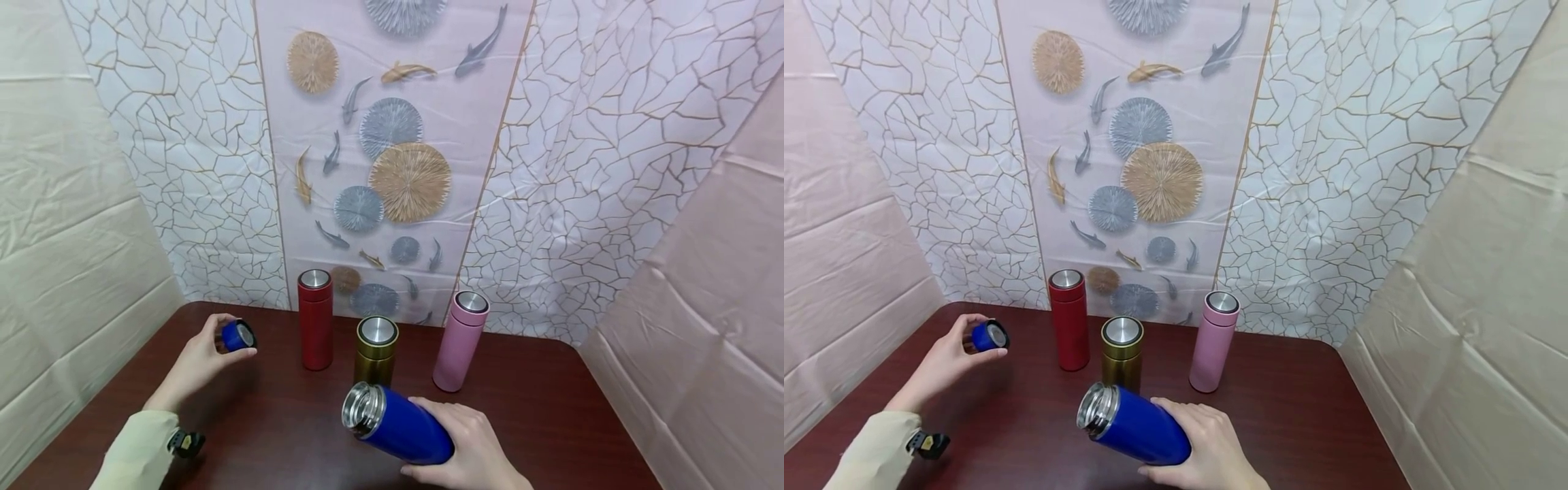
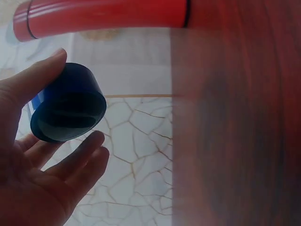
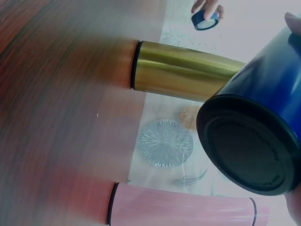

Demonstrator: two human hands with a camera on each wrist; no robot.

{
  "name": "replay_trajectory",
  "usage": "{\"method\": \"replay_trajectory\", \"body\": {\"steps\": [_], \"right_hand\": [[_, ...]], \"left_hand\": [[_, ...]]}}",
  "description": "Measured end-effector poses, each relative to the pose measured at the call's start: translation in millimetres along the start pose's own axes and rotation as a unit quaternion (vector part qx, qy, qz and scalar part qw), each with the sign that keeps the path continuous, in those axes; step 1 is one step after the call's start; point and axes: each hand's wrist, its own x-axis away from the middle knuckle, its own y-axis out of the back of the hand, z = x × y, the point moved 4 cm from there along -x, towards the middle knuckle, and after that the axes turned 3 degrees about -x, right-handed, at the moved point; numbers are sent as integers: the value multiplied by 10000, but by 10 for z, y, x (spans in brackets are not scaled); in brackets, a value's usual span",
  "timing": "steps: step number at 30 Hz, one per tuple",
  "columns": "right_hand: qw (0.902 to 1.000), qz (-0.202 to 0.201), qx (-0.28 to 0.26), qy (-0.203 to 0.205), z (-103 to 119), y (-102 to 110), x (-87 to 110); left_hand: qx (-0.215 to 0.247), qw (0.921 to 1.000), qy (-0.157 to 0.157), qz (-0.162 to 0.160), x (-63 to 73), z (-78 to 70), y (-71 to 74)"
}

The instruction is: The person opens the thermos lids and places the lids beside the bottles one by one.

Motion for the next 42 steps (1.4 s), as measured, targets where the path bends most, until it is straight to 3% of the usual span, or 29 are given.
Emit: {"method": "replay_trajectory", "body": {"steps": [17, 25, 33, 42], "right_hand": [[9997, 136, 51, -212, 28, -7, 16], [9993, 220, 23, -307, 21, -13, 16], [9999, 123, 59, -102, 29, -12, -1], [9994, 194, -114, -257, 24, -29, 28]], "left_hand": [[-307, 9954, 409, 816, -14, 325, -168], [-331, 9952, 250, 892, -17, 397, -179], [-297, 9934, 326, 1058, -14, 522, -207], [-287, 9928, 389, 1095, 38, 603, -233]]}}
